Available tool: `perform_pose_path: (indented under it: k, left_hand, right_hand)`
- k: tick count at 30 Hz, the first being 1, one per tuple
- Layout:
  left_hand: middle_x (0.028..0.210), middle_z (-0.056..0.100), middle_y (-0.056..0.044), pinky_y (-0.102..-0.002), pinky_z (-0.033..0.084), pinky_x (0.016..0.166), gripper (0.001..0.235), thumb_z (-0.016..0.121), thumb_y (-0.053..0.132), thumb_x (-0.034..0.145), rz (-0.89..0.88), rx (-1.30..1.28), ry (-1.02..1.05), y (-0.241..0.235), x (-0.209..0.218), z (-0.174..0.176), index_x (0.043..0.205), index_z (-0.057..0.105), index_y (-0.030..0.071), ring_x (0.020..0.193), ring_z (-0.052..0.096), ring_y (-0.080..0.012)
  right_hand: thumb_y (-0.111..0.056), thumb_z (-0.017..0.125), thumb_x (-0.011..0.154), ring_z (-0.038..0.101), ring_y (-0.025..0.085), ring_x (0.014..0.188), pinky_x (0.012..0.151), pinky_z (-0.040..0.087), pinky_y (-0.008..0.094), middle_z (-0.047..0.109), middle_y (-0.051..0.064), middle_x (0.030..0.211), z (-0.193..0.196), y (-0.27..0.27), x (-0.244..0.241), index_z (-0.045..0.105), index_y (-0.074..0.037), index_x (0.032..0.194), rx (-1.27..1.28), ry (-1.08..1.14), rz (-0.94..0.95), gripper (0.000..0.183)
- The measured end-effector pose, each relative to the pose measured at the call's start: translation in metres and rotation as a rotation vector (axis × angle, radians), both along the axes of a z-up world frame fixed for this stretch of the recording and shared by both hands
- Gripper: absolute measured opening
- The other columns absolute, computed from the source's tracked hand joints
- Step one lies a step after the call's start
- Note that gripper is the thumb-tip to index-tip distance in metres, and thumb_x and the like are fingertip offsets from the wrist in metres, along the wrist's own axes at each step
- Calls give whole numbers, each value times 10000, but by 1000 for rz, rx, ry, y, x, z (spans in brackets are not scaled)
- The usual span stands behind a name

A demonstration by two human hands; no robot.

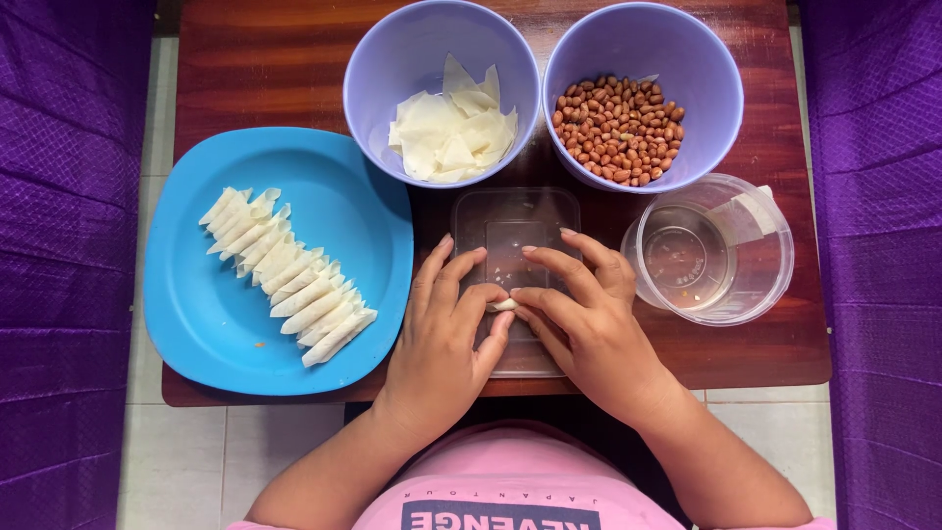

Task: Wrapping individual peanuts in small square dough wrappers and rolling them to prepare snacks.

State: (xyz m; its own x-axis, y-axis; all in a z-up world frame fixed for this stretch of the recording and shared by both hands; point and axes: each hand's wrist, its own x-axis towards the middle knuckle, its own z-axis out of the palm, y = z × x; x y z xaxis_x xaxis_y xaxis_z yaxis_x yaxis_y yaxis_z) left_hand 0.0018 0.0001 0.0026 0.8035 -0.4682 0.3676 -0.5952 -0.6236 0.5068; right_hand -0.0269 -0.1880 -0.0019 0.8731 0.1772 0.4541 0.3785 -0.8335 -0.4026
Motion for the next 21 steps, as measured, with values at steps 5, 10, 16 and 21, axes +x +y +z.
perform_pose_path:
  k: [5, 10, 16, 21]
  left_hand:
    - [1383, 534, -131, -550, 360, 1162, 164, 677, 236, 984, -14, 13, 0, 0, -2, 1, 1091, 651, 115, 1449, 401, -436]
    - [1393, 525, -102, -536, 389, 1145, 198, 642, 255, 1017, -20, -15, 10, 2, -4, 3, 1178, 645, 139, 1457, 404, -411]
    - [1362, 568, -98, -524, 407, 1139, 173, 660, 228, 1009, -63, -93, -31, 4, -4, 2, 1156, 682, 138, 1411, 456, -419]
    - [1363, 542, -128, -567, 392, 1149, 141, 633, 215, 1017, -34, -201, 54, 3, -2, 4, 1100, 658, 103, 1415, 434, -458]
  right_hand:
    - [-254, 713, 962, 476, 338, 1365, 1119, 327, 476, 634, -2, 1331, 0, -1, -2, 728, -228, 1033, 49, 38, 15, 77]
    - [-246, 674, 989, 459, 340, 1376, 1143, 310, 482, 631, -1, 1300, 3, -4, -4, 718, -217, 1043, 148, 121, 43, 75]
    - [-223, 659, 985, 479, 368, 1355, 1138, 341, 498, 654, 27, 1256, 9, -7, -3, 742, -210, 1047, 302, 202, 105, 104]
    - [-219, 733, 934, 513, 364, 1331, 1146, 381, 483, 653, 62, 1294, 10, -6, -5, 723, -166, 1235, 295, 99, 116, 306]
